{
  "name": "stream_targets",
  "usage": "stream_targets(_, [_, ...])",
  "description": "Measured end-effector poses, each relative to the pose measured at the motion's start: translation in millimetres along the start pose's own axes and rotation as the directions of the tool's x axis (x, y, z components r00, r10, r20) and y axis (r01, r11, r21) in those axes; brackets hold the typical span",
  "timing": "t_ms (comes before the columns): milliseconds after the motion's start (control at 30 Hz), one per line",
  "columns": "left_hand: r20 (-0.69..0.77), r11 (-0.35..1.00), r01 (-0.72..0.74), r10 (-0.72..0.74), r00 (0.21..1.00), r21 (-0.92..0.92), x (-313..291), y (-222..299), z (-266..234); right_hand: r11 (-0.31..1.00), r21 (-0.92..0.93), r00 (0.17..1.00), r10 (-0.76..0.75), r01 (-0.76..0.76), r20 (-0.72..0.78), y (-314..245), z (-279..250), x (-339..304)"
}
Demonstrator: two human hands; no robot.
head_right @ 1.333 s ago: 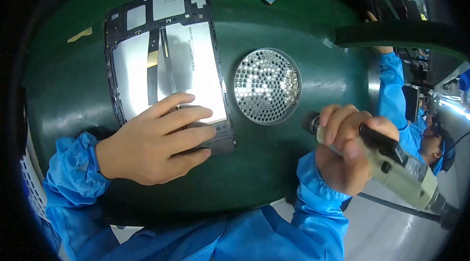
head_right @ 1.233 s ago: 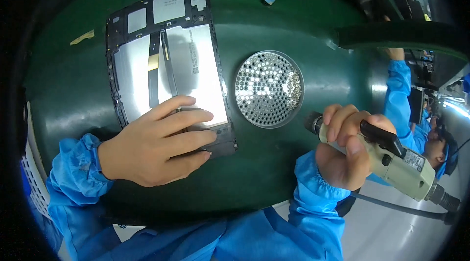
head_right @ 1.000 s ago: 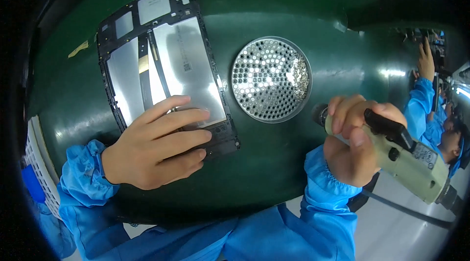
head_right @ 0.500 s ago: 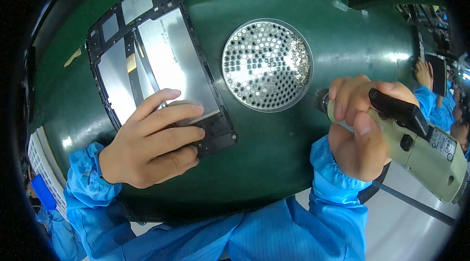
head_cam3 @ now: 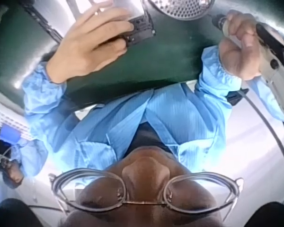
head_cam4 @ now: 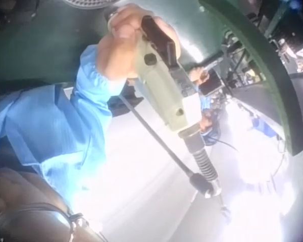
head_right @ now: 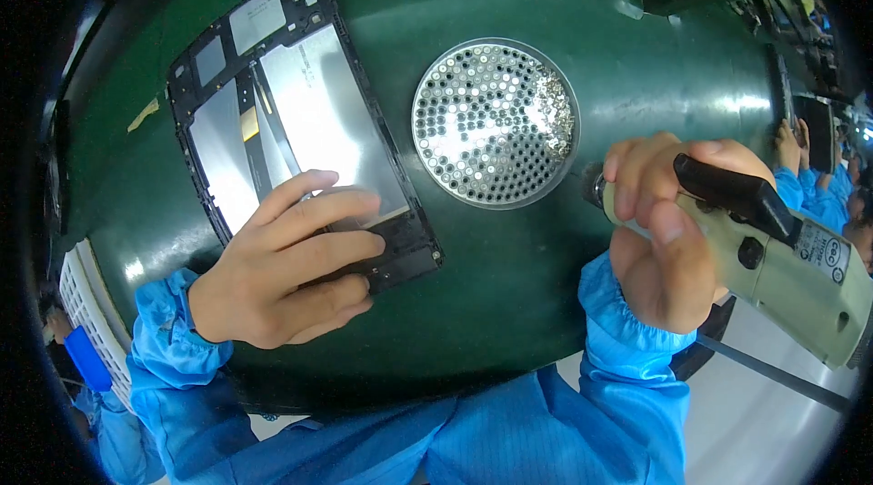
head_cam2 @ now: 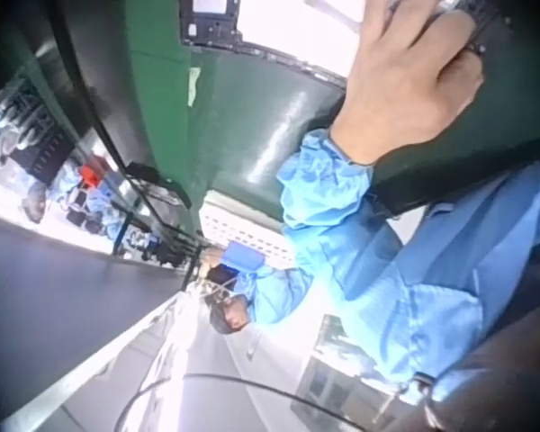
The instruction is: The person assembles tablet devices on an assembly line by taking tablet frames from the conveyor, aligning internal parts by hand, and driving screws into each frame using an electric screwdriver before sending it down the conveyor.
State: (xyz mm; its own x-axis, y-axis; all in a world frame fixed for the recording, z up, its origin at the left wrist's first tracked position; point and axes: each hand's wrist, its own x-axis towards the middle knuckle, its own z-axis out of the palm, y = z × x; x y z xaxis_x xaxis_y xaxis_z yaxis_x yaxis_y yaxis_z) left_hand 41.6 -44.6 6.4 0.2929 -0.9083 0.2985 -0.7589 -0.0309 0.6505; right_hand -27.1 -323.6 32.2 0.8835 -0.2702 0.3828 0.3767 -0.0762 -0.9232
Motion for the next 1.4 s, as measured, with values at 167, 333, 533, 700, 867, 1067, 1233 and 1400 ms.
stream_targets(167, [-0.012, 0.999, 0.035, -0.035, 0.999, 0.017, -1, 5, -8, 1.0, 0.01, 0.999, -0.015, 0.015, -0.04, -4, 8, 3])
stream_targets(333, [0.045, 0.993, -0.01, 0.005, 0.999, 0.114, -11, 12, -13, 0.995, 0.086, 0.998, -0.041, 0.045, -0.055, 0, -1, 4])
stream_targets(533, [-0.087, 0.902, 0.285, -0.271, 0.959, 0.326, -16, 30, 8, 0.984, 0.151, 0.989, -0.081, 0.1, -0.126, 9, 0, 2])
stream_targets(700, [-0.17, 0.867, 0.371, -0.332, 0.928, 0.331, -19, 51, 29, 0.996, 0.052, 0.986, -0.063, 0.072, -0.154, 12, -5, -7])
stream_targets(867, [-0.167, 0.816, 0.447, -0.415, 0.894, 0.366, -31, 55, 17, 0.989, 0.099, 0.982, -0.091, 0.108, -0.167, 12, -13, -6])
stream_targets(1067, [-0.261, 0.68, 0.532, -0.467, 0.845, 0.505, -59, 12, -38, 0.991, 0.091, 0.978, -0.076, 0.096, -0.195, 12, -14, -1])
stream_targets(1233, [-0.3, 0.457, 0.601, -0.572, 0.763, 0.656, -54, -45, -115, 0.991, 0.093, 0.978, -0.081, 0.1, -0.191, 8, -15, -1])
stream_targets(1400, [-0.383, 0.461, 0.57, -0.439, 0.812, 0.68, -29, -98, -122, 0.992, 0.079, 0.975, -0.077, 0.095, -0.21, 6, -12, 2])
